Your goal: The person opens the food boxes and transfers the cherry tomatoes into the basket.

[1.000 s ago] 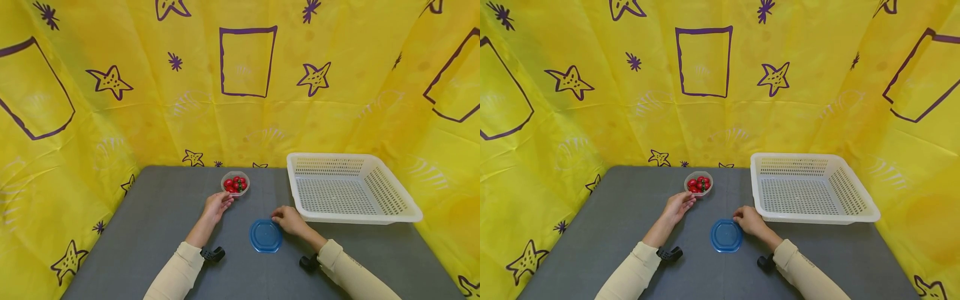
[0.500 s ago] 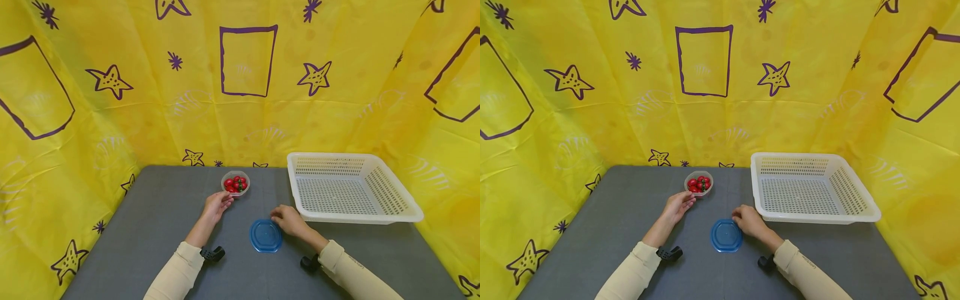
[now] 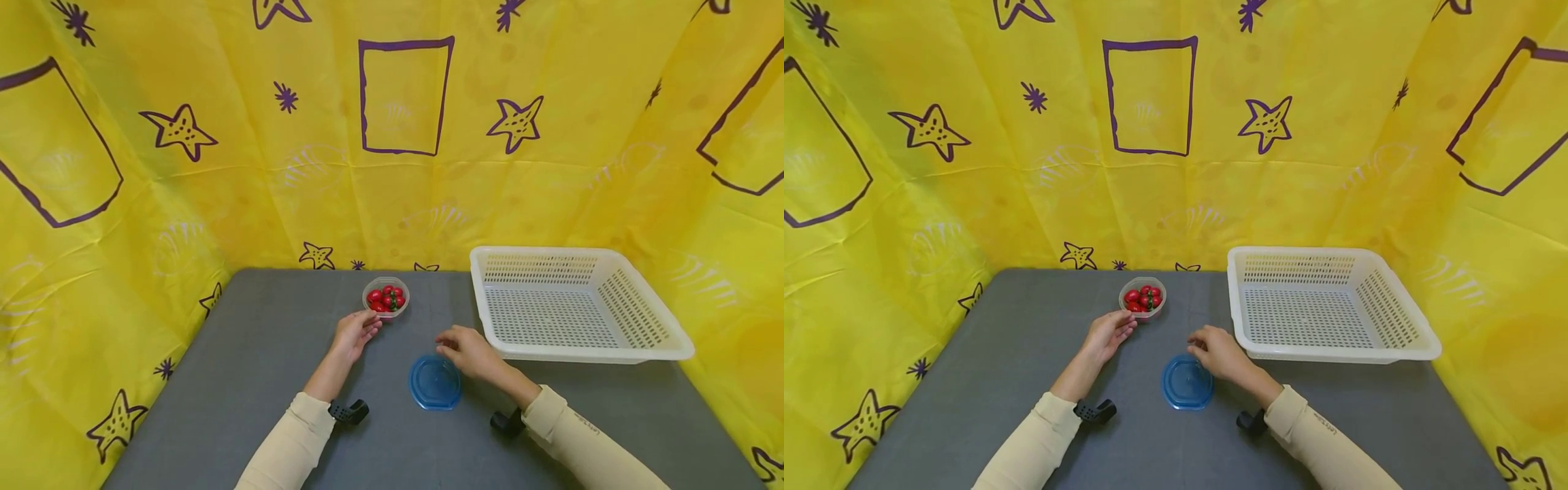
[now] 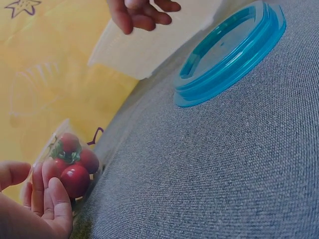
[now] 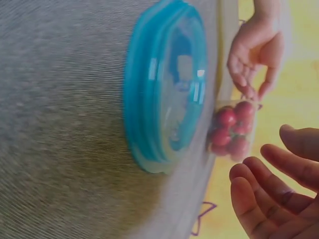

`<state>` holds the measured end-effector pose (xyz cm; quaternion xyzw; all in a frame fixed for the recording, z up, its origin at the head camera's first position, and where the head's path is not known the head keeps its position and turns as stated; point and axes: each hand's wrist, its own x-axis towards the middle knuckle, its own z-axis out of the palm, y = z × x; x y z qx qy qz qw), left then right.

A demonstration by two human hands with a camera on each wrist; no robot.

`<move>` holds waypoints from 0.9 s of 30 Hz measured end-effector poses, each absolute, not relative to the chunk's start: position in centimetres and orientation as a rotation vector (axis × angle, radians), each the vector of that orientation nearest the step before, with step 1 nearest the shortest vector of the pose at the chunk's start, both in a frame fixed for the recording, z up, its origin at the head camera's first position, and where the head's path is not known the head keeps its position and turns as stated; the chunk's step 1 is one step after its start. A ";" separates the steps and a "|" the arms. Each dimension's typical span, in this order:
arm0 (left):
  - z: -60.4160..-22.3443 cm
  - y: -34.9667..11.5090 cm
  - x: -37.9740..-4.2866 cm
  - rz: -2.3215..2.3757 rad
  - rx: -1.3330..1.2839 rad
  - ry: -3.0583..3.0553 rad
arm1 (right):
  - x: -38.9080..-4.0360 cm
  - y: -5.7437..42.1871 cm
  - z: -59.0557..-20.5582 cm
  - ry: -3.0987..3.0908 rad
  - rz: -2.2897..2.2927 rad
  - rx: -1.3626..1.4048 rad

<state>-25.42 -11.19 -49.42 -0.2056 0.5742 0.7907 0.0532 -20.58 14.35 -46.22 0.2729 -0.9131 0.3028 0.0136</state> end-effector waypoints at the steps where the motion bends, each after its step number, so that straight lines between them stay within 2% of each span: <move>1: -49.5 -11.2 -25.5 2.405 -0.622 1.744 | -20.6 14.3 -46.0 -2.835 0.941 0.865; 12: -49.9 -11.5 -25.4 2.426 -0.597 1.708 | -20.7 13.5 -43.0 -2.800 0.926 0.941; 27: -49.4 -11.4 -25.0 2.475 -0.519 1.708 | -24.4 12.4 -38.0 -2.758 0.812 1.003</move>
